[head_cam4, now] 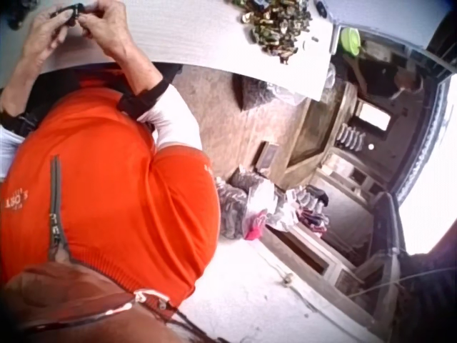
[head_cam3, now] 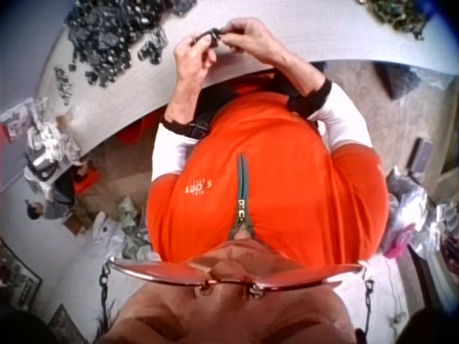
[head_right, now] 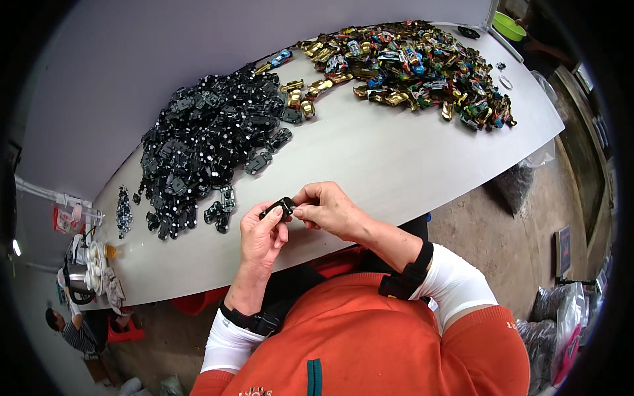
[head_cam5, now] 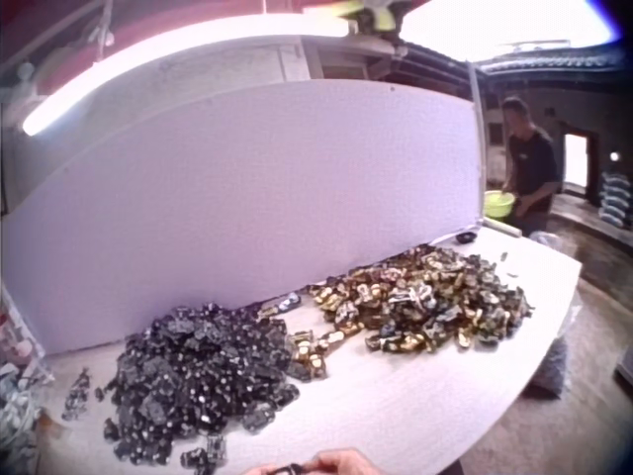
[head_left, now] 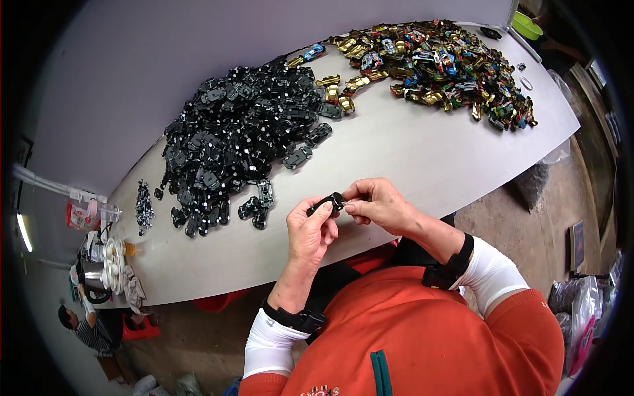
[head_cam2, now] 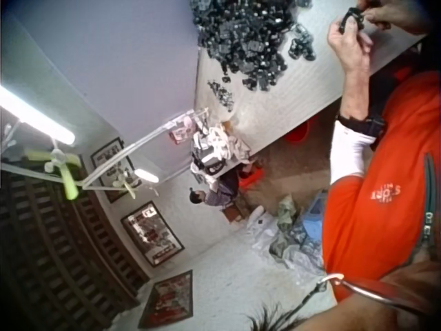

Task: The person assembles small toy cars by hand at a white table. They pick up a black car chassis and a colored body, fit the two parts together, and place the completed car on the table. This process is repeated continuously with different colored bodies.

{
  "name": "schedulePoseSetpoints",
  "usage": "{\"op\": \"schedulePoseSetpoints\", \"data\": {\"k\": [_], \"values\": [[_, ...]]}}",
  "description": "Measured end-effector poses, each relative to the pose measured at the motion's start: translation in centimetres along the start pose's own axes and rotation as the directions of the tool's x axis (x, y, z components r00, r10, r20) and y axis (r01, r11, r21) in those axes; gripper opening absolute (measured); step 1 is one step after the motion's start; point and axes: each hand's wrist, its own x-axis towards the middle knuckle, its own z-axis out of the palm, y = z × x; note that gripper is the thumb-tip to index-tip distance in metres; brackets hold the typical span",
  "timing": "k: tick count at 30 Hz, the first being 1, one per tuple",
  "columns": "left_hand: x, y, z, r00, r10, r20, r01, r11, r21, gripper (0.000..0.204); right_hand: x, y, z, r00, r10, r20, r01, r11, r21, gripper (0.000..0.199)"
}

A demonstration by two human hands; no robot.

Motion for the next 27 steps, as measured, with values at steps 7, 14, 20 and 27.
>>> {"op": "schedulePoseSetpoints", "data": {"k": [7, 14, 20, 27], "values": [[-0.7, -0.1, 0.7, 0.998, 0.069, 0.001, -0.069, 0.987, 0.145, 0.015, 0.5, 0.9, -0.9, 0.999, -0.01, 0.031, 0.011, 0.998, -0.056, 0.004], [-0.1, 0.0, 0.7, 0.988, 0.139, -0.06, -0.149, 0.966, -0.21, 0.015, 0.1, 0.9, 1.2, 0.981, -0.189, -0.047, 0.188, 0.982, -0.026, 0.004], [-1.3, 0.7, 0.2, 0.983, 0.17, 0.064, -0.164, 0.983, -0.083, 0.02, -0.2, -0.7, -1.5, 0.996, -0.02, 0.087, 0.027, 0.996, -0.088, 0.013], [-2.5, 1.3, -1.7, 0.94, -0.129, 0.315, 0.068, 0.978, 0.197, 0.027, -0.4, -2.4, -1.4, 0.974, 0.074, 0.216, -0.058, 0.995, -0.081, 0.018]]}}
